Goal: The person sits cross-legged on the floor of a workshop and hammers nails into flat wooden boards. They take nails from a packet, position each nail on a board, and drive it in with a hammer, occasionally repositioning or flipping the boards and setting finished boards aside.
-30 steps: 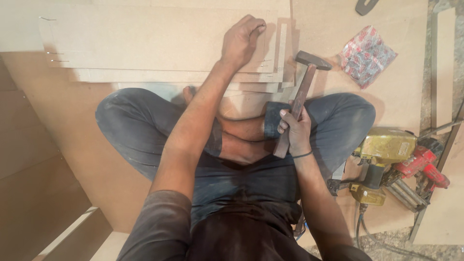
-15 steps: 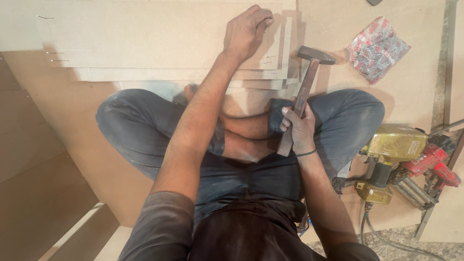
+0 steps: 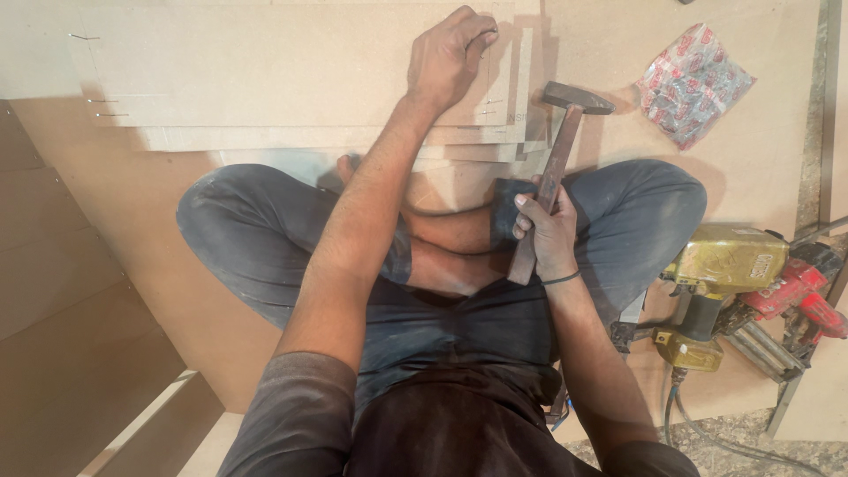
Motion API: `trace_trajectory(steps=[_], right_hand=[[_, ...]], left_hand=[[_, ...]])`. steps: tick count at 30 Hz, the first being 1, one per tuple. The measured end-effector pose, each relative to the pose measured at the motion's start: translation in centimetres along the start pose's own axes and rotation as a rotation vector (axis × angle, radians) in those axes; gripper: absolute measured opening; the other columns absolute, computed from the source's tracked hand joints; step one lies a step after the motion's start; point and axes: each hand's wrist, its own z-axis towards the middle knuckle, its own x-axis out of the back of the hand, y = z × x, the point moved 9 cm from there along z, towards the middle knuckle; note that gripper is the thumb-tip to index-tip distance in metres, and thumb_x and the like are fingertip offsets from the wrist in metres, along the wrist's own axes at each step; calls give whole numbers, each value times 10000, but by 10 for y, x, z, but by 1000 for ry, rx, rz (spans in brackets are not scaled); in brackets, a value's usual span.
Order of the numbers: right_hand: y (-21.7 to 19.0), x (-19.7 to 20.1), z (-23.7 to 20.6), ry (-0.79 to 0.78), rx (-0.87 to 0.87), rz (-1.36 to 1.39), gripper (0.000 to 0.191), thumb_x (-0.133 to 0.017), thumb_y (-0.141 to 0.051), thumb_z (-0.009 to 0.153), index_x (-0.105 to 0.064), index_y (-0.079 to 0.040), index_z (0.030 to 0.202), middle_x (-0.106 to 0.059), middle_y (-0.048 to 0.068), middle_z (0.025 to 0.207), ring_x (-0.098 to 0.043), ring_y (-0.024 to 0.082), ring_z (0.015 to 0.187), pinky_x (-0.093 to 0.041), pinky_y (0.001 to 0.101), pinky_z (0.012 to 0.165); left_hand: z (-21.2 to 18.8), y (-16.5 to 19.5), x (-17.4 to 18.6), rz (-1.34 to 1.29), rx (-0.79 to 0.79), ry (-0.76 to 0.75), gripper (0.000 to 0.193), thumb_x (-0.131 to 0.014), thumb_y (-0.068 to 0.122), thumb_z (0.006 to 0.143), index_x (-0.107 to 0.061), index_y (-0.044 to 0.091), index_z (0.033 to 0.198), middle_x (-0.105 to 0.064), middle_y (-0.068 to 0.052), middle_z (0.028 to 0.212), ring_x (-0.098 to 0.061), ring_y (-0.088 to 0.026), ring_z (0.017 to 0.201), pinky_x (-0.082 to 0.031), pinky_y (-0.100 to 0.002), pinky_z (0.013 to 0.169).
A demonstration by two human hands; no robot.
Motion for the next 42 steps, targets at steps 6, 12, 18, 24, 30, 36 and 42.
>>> trace_trajectory(steps=[6, 12, 18, 24, 30, 36, 42], right_hand=[[-1, -1, 0, 2, -3, -7, 397, -727, -37, 917, -545, -50, 1270, -640, 29, 894, -571, 74, 597, -482, 247, 498], [-1, -2, -1, 7, -7, -4, 396, -727, -35, 913, -549, -52, 1266, -637, 21, 894, -572, 72, 594, -482, 245, 495], [-1, -1, 0, 0, 0, -4, 390, -726, -36, 923, -545, -49, 1268, -647, 31, 892, -572, 73, 598, -477, 244, 496], [0, -1, -1, 1, -3, -7, 392, -726, -43, 919, -543, -53, 1265, -647, 29, 890, -570, 71, 596, -478, 244, 497], [1, 0, -1, 2, -9, -9, 384, -724, -45, 921, -549, -59, 1262, -646, 30, 895, -571, 72, 598, -481, 246, 499], [3, 1, 0, 33, 12, -51, 395, -719, -21, 904, -542, -52, 1255, -640, 29, 887, -561, 76, 584, -476, 251, 484], [-18, -18, -14, 31, 173, -261, 420, -710, -6, 913, -521, -11, 1288, -637, 37, 842, -556, 85, 551, -471, 254, 455]], left_hand=[[0, -1, -1, -4, 9, -9, 71, -726, 187, 946, -763, 154, 996, -737, 43, 956, -736, -187, 818, -588, -331, 716], [-1, -1, 0, -6, 1, -10, 73, -726, 183, 945, -767, 152, 997, -735, 42, 943, -733, -185, 812, -589, -328, 716], [-2, -2, -3, -3, -5, -12, 74, -732, 188, 947, -763, 161, 1009, -736, 54, 952, -733, -163, 811, -592, -318, 723], [-4, -3, -2, -6, -13, -8, 86, -733, 183, 945, -762, 161, 1023, -732, 50, 960, -734, -174, 833, -593, -322, 735], [-4, -3, -2, -3, -18, -9, 86, -730, 182, 947, -759, 158, 1025, -731, 46, 965, -734, -186, 846, -590, -327, 739], [-4, -3, -2, -20, -5, -19, 79, -731, 170, 947, -760, 161, 1020, -728, 42, 951, -731, -196, 841, -584, -343, 733], [-3, -2, 1, -36, -10, -30, 84, -729, 166, 934, -746, 160, 1016, -717, 19, 953, -721, -237, 850, -574, -369, 731]])
